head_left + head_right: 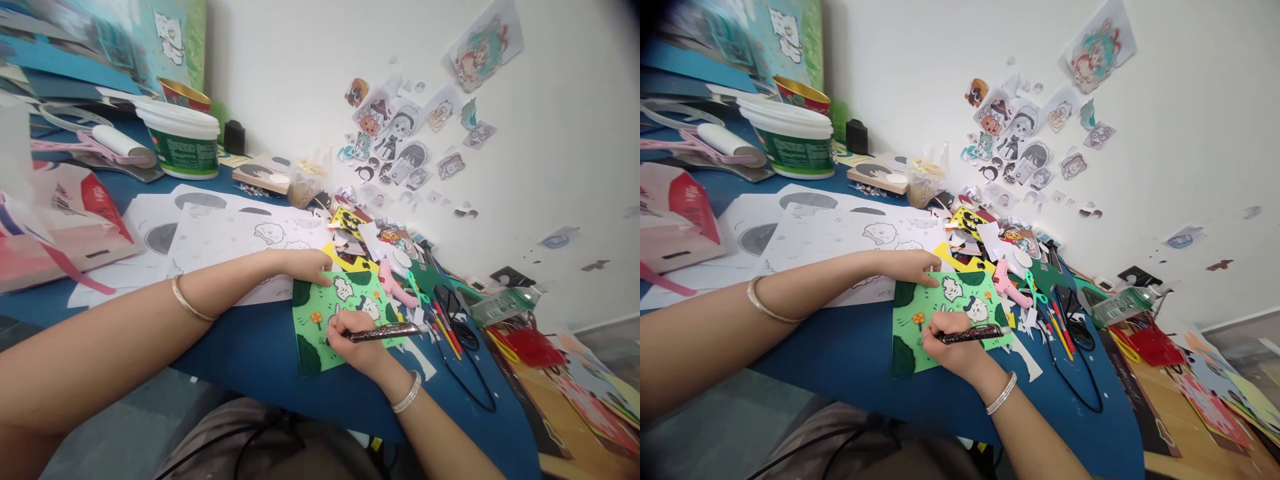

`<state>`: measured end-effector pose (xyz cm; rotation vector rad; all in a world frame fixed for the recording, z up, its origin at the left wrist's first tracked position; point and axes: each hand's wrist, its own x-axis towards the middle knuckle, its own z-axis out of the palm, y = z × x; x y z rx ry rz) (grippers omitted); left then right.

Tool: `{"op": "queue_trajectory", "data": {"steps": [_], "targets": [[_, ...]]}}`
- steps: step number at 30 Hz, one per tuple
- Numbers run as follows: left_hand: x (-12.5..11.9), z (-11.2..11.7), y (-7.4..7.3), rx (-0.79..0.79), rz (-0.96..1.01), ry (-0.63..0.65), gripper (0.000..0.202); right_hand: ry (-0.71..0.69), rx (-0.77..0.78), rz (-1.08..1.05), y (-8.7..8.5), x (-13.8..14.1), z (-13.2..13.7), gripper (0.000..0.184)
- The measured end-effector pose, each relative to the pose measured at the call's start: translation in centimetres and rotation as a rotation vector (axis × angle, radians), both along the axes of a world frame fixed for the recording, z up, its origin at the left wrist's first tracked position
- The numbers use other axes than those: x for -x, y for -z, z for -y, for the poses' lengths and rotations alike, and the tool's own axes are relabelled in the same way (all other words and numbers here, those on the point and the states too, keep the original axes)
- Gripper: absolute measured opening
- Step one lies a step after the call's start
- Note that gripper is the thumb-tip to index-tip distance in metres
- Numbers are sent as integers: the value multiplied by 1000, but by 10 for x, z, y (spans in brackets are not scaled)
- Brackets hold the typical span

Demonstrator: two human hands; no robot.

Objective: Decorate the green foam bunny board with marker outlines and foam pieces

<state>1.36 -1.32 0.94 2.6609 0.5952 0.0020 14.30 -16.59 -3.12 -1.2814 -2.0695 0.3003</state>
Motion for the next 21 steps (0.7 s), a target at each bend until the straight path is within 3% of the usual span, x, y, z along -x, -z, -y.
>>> {"op": "queue_trajectory", "data": {"steps": [13,21], "targets": [[-1,-2,2,18,15,6,45,5,85,-28,-1,-2,1,28],[-1,-2,2,10,4,8,47,12,31,20,-1,-1,0,28]]}}
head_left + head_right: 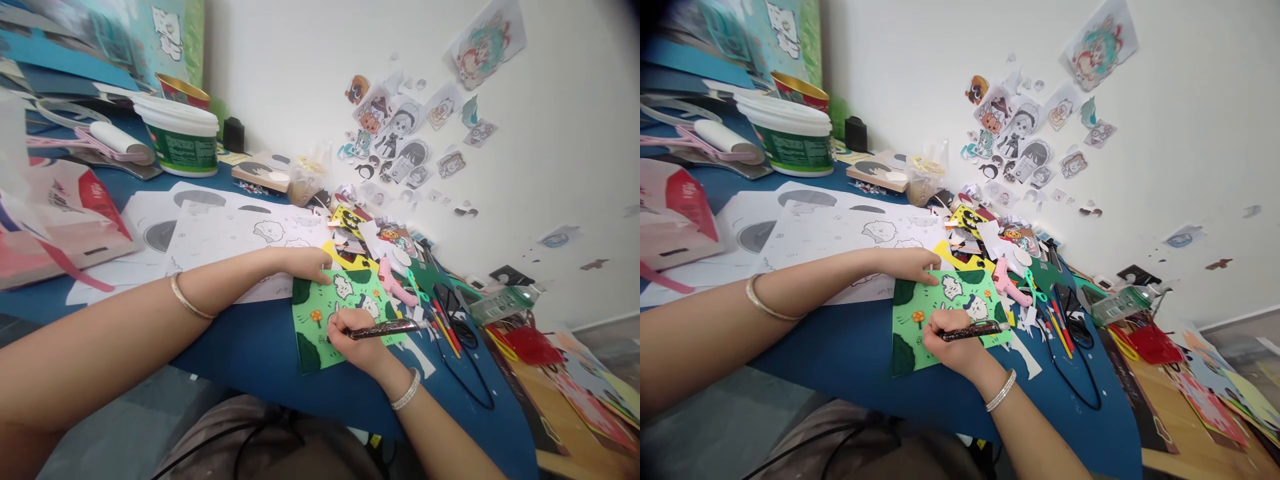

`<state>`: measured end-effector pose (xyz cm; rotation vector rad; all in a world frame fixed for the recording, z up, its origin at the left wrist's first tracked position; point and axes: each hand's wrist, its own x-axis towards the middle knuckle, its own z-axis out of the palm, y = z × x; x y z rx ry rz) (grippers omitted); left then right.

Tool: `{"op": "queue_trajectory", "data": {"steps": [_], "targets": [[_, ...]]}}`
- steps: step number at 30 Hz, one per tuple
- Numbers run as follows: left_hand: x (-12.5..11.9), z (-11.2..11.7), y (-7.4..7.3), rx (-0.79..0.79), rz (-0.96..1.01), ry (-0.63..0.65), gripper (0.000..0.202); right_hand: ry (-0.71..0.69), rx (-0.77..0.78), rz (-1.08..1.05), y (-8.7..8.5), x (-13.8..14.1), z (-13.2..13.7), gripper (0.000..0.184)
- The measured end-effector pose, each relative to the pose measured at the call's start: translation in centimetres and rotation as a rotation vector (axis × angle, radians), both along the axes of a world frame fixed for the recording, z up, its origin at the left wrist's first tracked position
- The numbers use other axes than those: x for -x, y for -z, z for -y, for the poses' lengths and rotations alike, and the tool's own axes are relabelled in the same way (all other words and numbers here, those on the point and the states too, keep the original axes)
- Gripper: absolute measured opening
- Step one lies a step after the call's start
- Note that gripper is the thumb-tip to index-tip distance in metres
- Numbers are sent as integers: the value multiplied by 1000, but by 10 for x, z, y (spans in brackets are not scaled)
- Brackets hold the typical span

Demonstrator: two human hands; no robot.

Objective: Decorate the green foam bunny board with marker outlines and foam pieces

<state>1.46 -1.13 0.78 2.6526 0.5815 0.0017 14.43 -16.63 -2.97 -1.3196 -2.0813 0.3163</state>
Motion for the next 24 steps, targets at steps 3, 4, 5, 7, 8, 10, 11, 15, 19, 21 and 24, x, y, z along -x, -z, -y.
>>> {"op": "queue_trajectory", "data": {"steps": [3,4,5,7,8,10,11,15,19,21,24], "targets": [[0,0,0,5,1,2,48,-8,22,-3,0,0,0,28],[0,-1,0,6,1,5,48,-3,31,-24,0,0,0,28],[0,-1,0,5,0,5,48,1,34,-44,0,0,0,29],[0,0,0,2,-2,0,48,-2,30,-63,0,0,0,29],[0,0,-1,1,-4,-3,47,-8,27,-59,-1,0,0,29],[0,2,-3,5,-8,-8,47,-15,29,-51,0,0,0,29],[0,3,-4,6,-9,-10,46,-9,33,-58,0,0,0,29],[1,5,-6,10,-15,-18,44,1,48,-79,1,-1,0,28],[0,3,-4,-3,-5,-5,45,-7,-1,-38,1,-1,0,29],[0,2,-3,-2,0,0,47,1,-26,-3,0,-1,0,29],[0,2,-2,1,-1,-2,47,-3,-21,22,0,-1,-1,29]]}}
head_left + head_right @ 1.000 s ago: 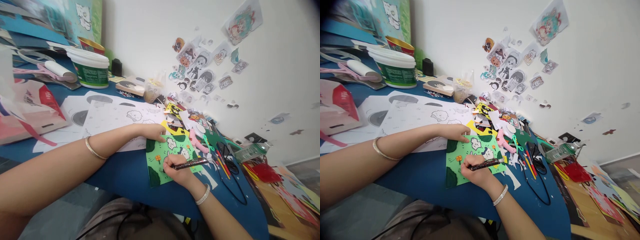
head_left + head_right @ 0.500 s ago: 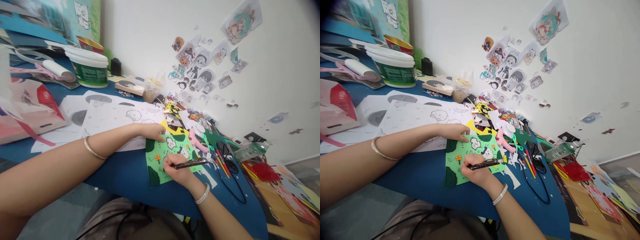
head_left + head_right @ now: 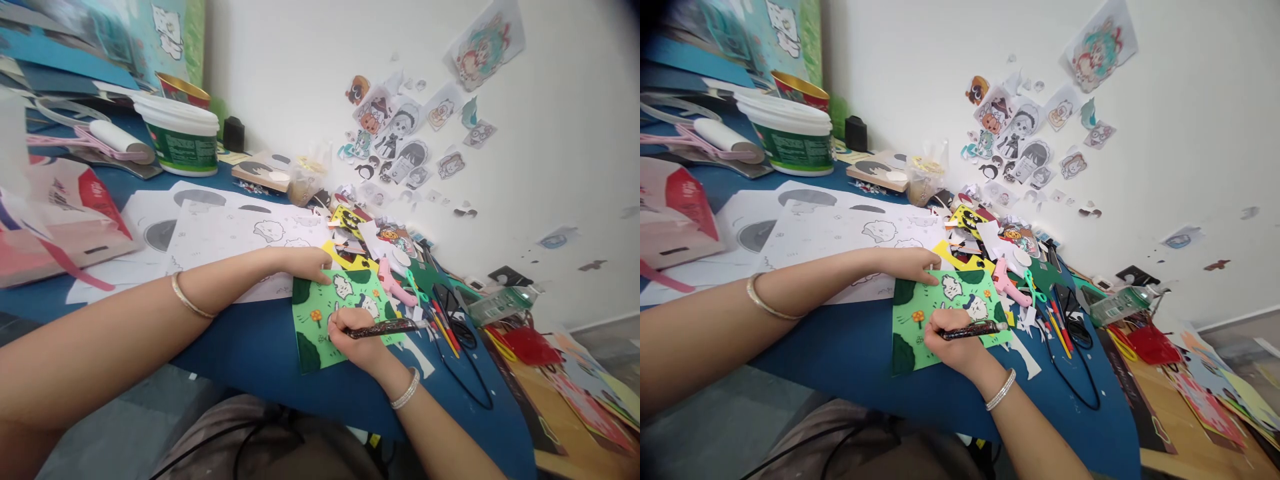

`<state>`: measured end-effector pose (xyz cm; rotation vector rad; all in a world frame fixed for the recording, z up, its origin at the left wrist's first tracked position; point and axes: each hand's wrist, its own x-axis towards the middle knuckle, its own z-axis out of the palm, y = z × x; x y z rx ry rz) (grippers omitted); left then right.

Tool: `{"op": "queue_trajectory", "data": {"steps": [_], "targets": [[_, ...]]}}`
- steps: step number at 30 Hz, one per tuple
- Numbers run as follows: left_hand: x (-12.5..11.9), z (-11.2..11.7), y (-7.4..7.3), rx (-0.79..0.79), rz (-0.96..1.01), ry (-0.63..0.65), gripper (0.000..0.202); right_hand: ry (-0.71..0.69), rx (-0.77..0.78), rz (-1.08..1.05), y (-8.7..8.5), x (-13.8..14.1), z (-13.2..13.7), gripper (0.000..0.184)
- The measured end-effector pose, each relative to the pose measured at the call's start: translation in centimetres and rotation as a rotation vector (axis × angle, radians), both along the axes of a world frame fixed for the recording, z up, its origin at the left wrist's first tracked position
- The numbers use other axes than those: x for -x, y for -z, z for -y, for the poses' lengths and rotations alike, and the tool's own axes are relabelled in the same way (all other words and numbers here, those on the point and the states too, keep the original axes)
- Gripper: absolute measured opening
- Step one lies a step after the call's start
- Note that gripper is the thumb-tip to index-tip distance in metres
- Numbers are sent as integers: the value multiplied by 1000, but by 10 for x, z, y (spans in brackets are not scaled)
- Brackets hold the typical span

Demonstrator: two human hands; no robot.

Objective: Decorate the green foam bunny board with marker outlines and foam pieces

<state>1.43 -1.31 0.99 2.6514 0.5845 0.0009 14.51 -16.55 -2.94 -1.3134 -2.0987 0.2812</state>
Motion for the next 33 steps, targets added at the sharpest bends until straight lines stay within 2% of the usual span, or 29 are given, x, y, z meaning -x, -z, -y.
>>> {"op": "queue_trajectory", "data": {"steps": [6,10,13,17,19,22,28,33], "targets": [[0,1,-1,1,-12,-1,44,5,39,-44,-1,1,0,29],[1,0,-1,13,22,2,43,102,71,-281,1,1,2,29],[4,-2,-2,40,59,10,41,242,-40,-553,1,-5,1,30],[14,-7,-8,113,106,19,40,406,-282,-907,-5,-25,-4,35],[20,-9,-12,153,115,7,40,454,-366,-1021,-11,-38,-3,38],[27,-13,-17,197,139,-8,40,510,-398,-1099,-15,-58,6,40],[33,-19,-19,346,97,56,45,533,-277,-1085,-5,-78,21,40],[34,-24,-16,295,52,101,39,428,-52,-957,1,-74,17,31]]}}
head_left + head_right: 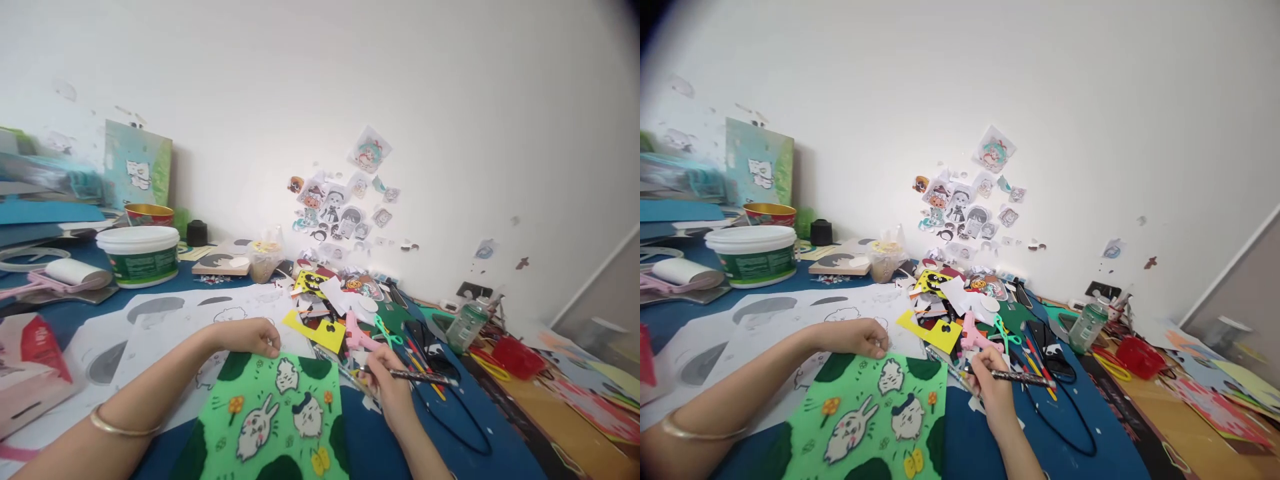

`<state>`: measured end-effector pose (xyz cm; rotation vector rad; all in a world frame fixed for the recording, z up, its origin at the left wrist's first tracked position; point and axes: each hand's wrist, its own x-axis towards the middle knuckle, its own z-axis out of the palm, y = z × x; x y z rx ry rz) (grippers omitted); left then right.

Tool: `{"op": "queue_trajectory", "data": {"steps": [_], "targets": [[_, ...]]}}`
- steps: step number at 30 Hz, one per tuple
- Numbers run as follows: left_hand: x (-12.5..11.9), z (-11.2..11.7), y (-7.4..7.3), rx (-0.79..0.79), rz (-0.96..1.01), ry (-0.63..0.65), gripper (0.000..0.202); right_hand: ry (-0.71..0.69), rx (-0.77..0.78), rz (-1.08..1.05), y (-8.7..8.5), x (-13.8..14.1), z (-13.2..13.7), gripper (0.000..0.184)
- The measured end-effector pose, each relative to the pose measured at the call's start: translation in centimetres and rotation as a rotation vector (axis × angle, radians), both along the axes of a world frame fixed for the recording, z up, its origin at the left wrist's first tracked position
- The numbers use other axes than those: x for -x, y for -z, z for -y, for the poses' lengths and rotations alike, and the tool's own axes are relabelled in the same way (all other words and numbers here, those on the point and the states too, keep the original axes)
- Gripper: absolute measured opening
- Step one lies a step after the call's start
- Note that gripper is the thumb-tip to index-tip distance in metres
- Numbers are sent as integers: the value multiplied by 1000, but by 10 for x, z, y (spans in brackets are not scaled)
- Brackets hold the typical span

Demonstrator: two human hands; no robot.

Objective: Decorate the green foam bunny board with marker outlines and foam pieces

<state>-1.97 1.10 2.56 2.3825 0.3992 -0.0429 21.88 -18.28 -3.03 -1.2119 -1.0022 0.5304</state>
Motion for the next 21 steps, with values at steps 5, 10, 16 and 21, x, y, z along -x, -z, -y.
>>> {"op": "queue_trajectory", "data": {"steps": [5,10,16,21], "targets": [[3,-3,2,9,-78,26,31,-263,154,180,-8,12,-8,26],[5,1,-2,29,-153,117,25,-391,180,422,-11,31,-21,27],[-5,20,-6,-167,-157,61,29,-340,153,691,-4,38,-21,29],[-14,33,-5,-322,-168,72,32,-321,161,779,1,30,-13,30]]}}
